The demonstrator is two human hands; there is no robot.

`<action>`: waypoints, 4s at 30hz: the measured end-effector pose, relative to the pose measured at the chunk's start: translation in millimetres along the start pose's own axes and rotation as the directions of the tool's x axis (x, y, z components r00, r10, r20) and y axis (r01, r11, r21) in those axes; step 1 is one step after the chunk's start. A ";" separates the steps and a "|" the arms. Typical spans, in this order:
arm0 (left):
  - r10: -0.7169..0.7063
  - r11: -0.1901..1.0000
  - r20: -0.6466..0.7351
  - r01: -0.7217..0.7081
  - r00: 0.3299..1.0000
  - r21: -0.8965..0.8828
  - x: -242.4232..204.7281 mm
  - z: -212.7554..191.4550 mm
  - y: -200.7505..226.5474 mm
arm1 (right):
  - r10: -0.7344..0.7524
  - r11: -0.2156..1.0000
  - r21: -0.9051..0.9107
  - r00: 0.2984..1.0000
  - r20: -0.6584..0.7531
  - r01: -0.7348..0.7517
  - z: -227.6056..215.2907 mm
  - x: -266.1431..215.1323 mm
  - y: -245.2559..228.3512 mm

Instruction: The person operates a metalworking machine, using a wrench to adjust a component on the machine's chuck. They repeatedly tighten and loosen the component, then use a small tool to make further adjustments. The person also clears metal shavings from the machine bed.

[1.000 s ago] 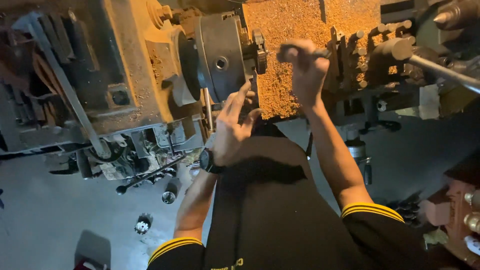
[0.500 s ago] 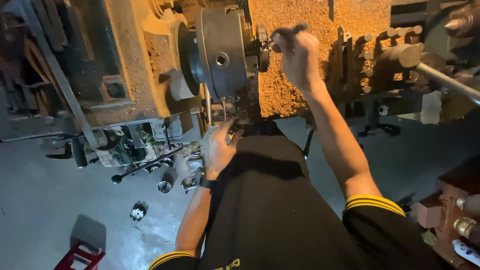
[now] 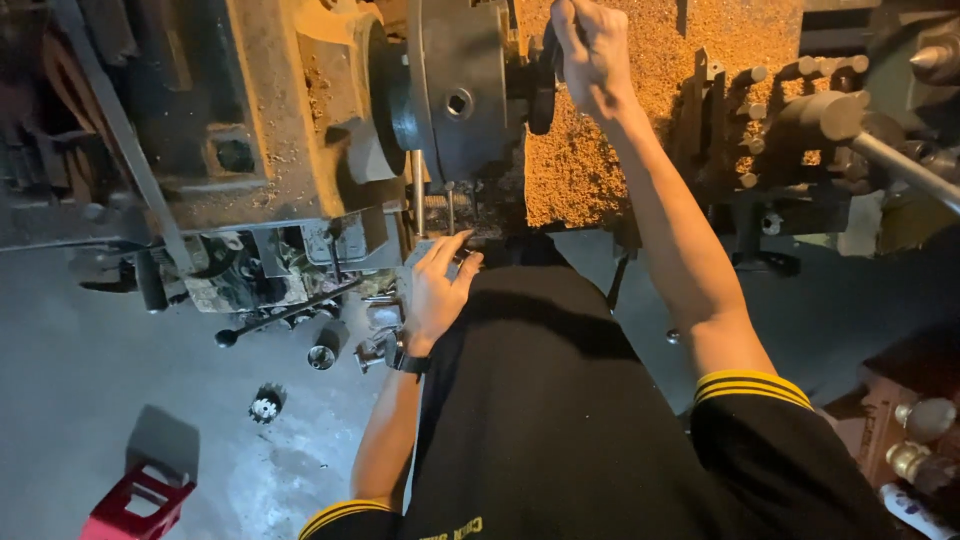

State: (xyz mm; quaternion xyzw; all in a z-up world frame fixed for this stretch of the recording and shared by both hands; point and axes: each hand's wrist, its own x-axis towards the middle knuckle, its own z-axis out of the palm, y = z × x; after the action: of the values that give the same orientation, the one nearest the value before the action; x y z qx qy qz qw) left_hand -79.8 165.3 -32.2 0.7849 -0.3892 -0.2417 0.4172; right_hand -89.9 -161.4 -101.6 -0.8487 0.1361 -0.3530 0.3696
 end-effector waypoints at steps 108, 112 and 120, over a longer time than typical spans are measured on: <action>-0.079 0.840 -0.032 0.049 0.996 -0.541 15.0 27.9 30.3 | 0.641 0.707 0.259 0.751 0.159 -0.658 -56.3 -154.7 -198.4; -0.140 0.760 0.028 0.125 0.990 -0.637 12.2 30.2 32.7 | 0.691 0.668 0.259 0.711 0.131 -0.698 -51.7 -156.0 -202.7; -0.329 0.656 0.121 0.319 0.937 -0.685 0.2 36.2 33.1 | 0.637 0.689 0.333 0.757 0.145 -0.644 -37.0 -160.6 -205.9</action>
State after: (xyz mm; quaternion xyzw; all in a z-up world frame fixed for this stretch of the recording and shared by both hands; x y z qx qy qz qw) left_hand -118.8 136.6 -23.7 0.6285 -0.1211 -0.4349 0.6334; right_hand -236.6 40.1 -15.0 -0.6675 0.3522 -0.2131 0.6204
